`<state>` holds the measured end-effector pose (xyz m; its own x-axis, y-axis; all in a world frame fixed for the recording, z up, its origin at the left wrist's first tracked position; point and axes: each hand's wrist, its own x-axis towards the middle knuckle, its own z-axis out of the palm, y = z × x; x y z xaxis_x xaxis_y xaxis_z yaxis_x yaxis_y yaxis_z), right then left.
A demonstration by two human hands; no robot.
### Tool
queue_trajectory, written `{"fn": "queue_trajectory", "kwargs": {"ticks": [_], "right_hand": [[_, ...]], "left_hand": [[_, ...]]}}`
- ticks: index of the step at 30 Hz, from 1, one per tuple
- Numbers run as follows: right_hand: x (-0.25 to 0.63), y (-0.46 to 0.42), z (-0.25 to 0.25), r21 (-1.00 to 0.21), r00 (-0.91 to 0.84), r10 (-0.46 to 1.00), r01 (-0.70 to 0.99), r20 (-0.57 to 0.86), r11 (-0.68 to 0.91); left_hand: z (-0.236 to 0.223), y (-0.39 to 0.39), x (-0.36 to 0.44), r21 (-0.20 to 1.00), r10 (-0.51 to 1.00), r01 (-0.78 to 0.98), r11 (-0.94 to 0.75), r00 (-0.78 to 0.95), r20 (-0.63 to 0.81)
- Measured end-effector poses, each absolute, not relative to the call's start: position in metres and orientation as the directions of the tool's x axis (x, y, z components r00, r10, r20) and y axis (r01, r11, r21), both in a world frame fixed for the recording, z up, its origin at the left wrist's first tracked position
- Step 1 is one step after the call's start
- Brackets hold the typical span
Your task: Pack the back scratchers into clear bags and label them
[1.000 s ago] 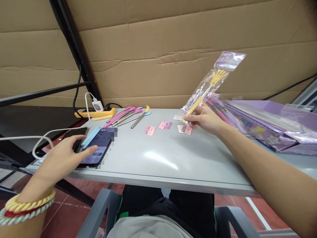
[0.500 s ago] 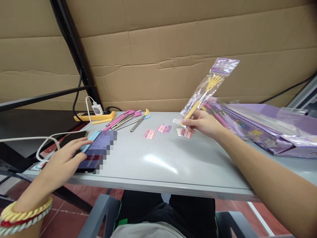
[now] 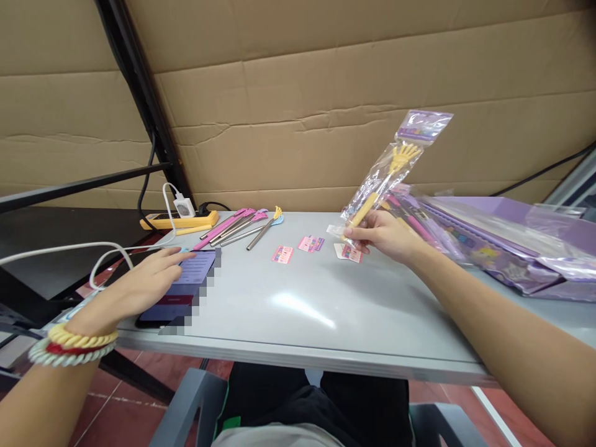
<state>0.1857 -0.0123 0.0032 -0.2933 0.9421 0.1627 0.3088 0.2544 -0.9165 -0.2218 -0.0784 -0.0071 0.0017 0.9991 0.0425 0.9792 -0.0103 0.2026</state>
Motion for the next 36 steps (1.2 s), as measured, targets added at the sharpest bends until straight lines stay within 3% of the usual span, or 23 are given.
{"fn": "queue_trajectory", "kwargs": {"ticks": [11, 18, 23, 36], "right_hand": [[0.186, -0.012, 0.003, -0.919, -0.281, 0.945, 0.302, 0.169, 0.255], [0.186, -0.014, 0.004, -0.920, -0.271, 0.949, 0.305, 0.163, 0.245], [0.187, -0.012, 0.002, -0.923, -0.264, 0.951, 0.298, 0.164, 0.242], [0.188, -0.010, 0.000, -0.921, -0.253, 0.951, 0.298, 0.178, 0.252]], "left_hand": [[-0.015, -0.068, -0.225, 0.209, 1.000, 0.978, -0.019, 0.016, 0.015], [-0.018, -0.071, -0.234, 0.315, 0.990, 0.946, -0.072, 0.030, 0.134], [-0.011, -0.088, -0.230, 0.372, 0.974, 0.906, -0.203, 0.146, 0.176], [-0.015, -0.094, -0.227, 0.381, 0.973, 0.902, -0.201, 0.139, 0.185]]}}
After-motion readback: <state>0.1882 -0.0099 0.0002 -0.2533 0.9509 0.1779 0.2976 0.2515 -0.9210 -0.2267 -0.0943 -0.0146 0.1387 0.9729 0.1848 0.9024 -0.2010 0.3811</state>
